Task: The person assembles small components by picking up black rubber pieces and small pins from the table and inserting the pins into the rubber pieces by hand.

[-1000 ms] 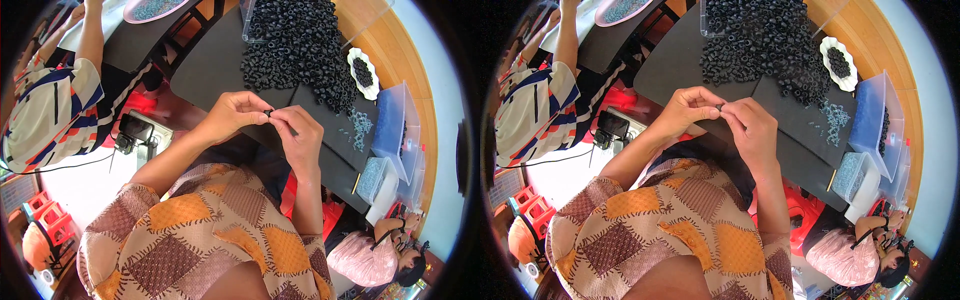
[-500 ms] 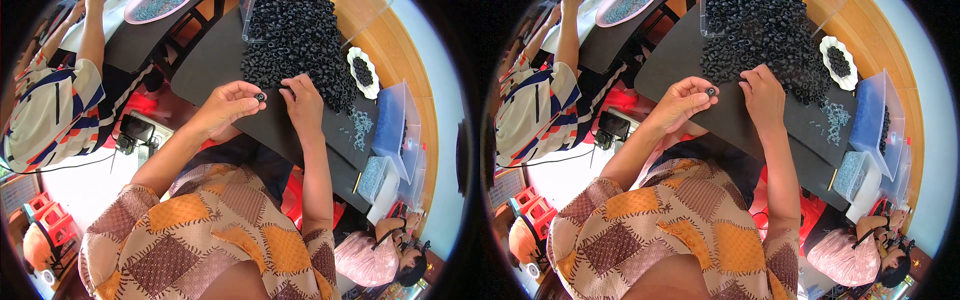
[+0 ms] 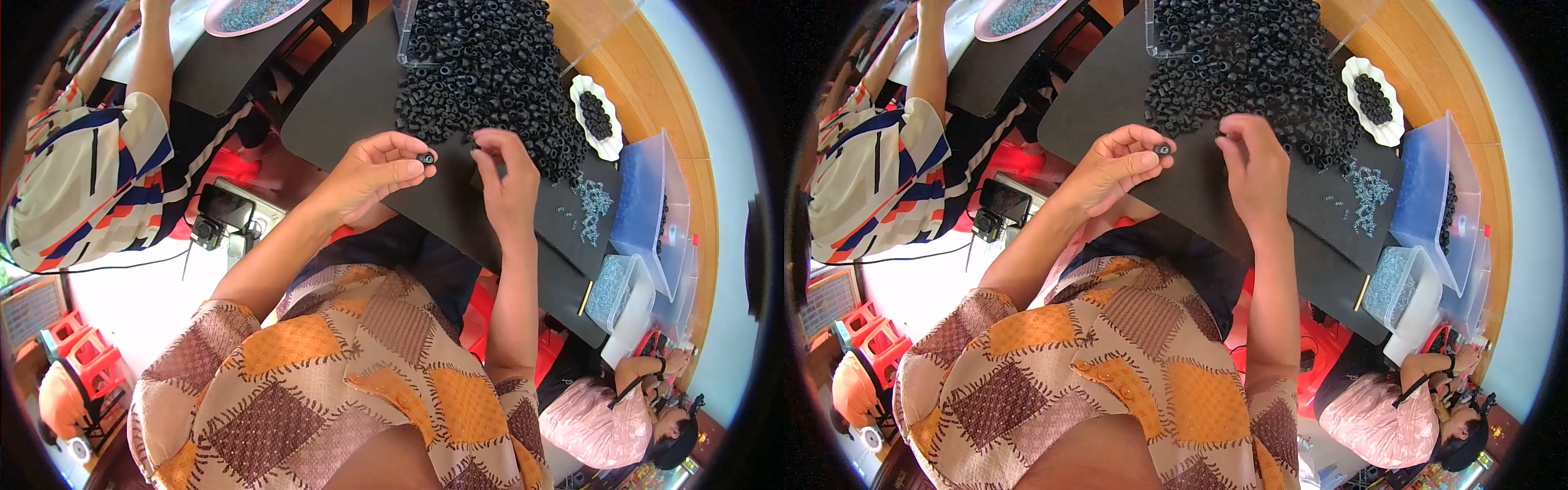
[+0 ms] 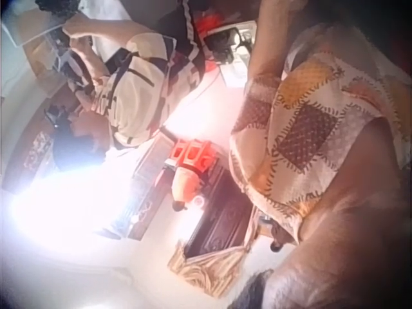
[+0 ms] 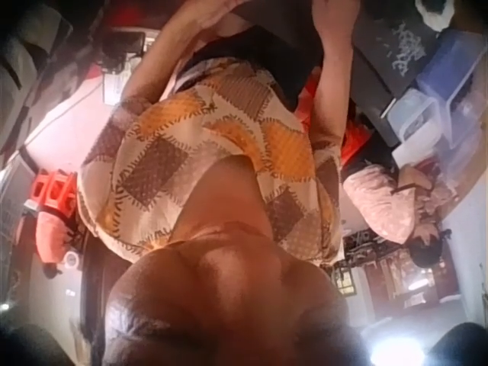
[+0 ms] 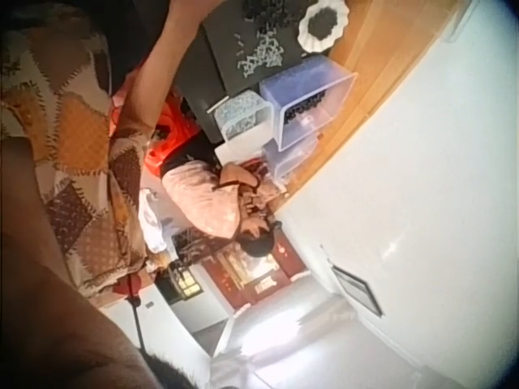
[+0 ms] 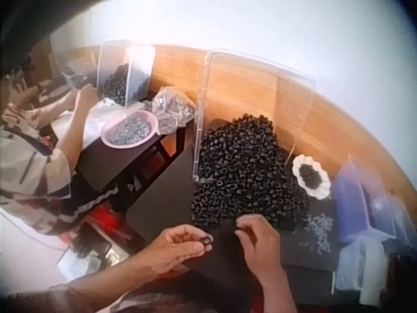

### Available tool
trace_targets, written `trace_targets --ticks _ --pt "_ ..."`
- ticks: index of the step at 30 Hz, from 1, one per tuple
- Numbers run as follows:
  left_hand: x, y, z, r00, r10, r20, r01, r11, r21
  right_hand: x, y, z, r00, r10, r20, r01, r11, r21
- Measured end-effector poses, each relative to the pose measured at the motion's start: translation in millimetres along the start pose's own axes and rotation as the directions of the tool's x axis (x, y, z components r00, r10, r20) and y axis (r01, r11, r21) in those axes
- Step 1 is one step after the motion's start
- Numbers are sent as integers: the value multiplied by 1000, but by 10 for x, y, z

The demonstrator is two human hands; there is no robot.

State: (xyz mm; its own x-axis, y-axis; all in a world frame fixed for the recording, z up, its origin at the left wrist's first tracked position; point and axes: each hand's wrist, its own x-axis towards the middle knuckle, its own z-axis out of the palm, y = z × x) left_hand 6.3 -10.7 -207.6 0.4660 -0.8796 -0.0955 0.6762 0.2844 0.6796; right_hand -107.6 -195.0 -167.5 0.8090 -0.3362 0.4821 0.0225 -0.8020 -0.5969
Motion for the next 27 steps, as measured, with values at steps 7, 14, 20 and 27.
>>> trace_targets --ticks 7,14,20,27 --pt "12 -120 180 996 -82 42 83 996 -27 -470 -284 -146 943 303 137 -313 672 671" --pt "27 -215 232 995 -73 63 73 997 -6 -586 -331 -194 965 263 14 -208 729 652" --pt "-9 -246 316 995 -56 84 53 998 40 -648 -372 -160 957 279 -80 -170 761 625" --pt "-11 -270 366 996 -27 85 16 993 120 -709 -304 -122 962 255 -98 -144 777 613"
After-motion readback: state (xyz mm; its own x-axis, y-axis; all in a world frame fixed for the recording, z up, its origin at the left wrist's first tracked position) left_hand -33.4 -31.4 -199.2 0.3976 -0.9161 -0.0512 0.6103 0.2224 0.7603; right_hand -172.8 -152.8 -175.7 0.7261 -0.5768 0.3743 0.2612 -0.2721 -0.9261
